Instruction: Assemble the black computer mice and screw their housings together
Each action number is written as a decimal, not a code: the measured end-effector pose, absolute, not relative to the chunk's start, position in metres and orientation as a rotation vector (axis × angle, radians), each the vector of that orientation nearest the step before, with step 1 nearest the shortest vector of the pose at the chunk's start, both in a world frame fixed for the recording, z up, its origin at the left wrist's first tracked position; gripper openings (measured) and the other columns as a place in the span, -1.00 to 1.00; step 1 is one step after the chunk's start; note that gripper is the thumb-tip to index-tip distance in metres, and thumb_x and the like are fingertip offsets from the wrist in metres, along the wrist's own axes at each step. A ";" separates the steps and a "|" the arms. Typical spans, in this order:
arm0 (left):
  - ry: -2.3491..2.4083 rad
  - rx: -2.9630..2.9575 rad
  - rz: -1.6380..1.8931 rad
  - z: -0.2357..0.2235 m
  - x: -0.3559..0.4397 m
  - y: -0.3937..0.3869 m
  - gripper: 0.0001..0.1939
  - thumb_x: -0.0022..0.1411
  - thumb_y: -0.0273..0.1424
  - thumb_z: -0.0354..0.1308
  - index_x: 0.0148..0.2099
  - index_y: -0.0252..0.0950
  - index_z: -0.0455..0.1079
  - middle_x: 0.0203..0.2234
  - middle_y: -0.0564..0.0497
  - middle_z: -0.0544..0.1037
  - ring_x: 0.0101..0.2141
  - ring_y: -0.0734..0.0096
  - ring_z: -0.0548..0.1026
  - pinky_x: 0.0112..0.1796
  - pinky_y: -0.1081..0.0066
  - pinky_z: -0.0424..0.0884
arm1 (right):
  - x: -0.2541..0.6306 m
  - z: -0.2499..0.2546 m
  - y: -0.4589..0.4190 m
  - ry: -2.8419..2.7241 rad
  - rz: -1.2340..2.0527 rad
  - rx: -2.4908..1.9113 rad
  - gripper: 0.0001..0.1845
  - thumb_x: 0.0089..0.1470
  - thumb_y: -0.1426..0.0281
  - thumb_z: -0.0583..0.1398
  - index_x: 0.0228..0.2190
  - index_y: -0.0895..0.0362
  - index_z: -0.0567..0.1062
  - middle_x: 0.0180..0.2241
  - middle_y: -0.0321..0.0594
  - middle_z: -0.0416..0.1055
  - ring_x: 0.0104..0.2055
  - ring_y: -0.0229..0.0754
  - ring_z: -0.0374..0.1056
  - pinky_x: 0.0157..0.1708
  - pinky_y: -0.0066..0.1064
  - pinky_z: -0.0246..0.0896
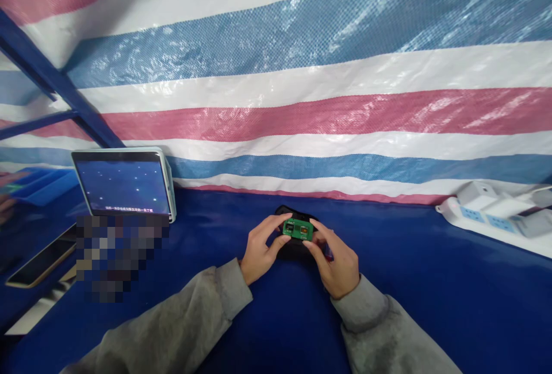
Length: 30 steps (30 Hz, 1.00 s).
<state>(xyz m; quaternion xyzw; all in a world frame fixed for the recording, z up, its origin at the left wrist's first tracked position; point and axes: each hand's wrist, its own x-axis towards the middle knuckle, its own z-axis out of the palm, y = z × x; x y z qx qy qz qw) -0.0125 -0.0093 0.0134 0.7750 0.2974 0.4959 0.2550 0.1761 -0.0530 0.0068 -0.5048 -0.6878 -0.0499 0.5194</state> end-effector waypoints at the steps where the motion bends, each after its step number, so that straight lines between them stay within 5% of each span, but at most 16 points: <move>1: 0.801 2.103 1.348 0.013 -0.012 -0.009 -0.66 0.42 -0.32 0.11 0.19 -0.21 0.38 -0.08 -0.09 0.57 -0.13 0.27 0.54 -0.01 0.26 0.46 | 0.176 0.007 -0.053 -1.650 -0.120 -1.206 -0.61 0.19 0.29 0.22 0.05 0.08 0.48 -0.45 -0.31 0.54 -0.45 -0.25 0.49 -0.23 -0.42 0.47; 18: 0.763 2.103 1.406 0.017 -0.012 -0.011 -0.71 0.42 -0.32 0.12 0.12 -0.26 0.46 -0.18 -0.08 0.58 -0.20 0.33 0.53 -0.08 0.33 0.47 | 0.179 0.013 -0.053 -1.685 -0.054 -1.175 -0.69 0.20 0.27 0.21 -0.05 0.09 0.51 -0.37 -0.25 0.58 -0.45 -0.24 0.49 -0.33 -0.43 0.45; 25: 0.738 2.158 1.458 0.013 -0.011 -0.009 -0.54 0.31 -0.18 0.25 0.17 -0.27 0.44 -0.32 -0.05 0.55 -0.29 0.35 0.50 -0.15 0.32 0.49 | 0.180 0.015 -0.055 -1.729 -0.111 -1.162 -0.81 0.25 0.34 0.14 -0.27 0.09 0.57 -0.49 -0.30 0.54 -0.44 -0.26 0.49 -0.26 -0.45 0.41; 30: 0.753 2.172 1.483 0.009 -0.010 -0.008 -0.53 0.30 -0.21 0.27 0.20 -0.21 0.41 -0.25 -0.05 0.54 -0.25 0.35 0.52 -0.15 0.33 0.52 | 0.178 0.017 -0.056 -1.727 -0.081 -1.155 -0.71 0.26 0.39 0.12 -0.48 0.10 0.52 -0.59 -0.35 0.47 -0.56 -0.34 0.42 -0.43 -0.53 0.31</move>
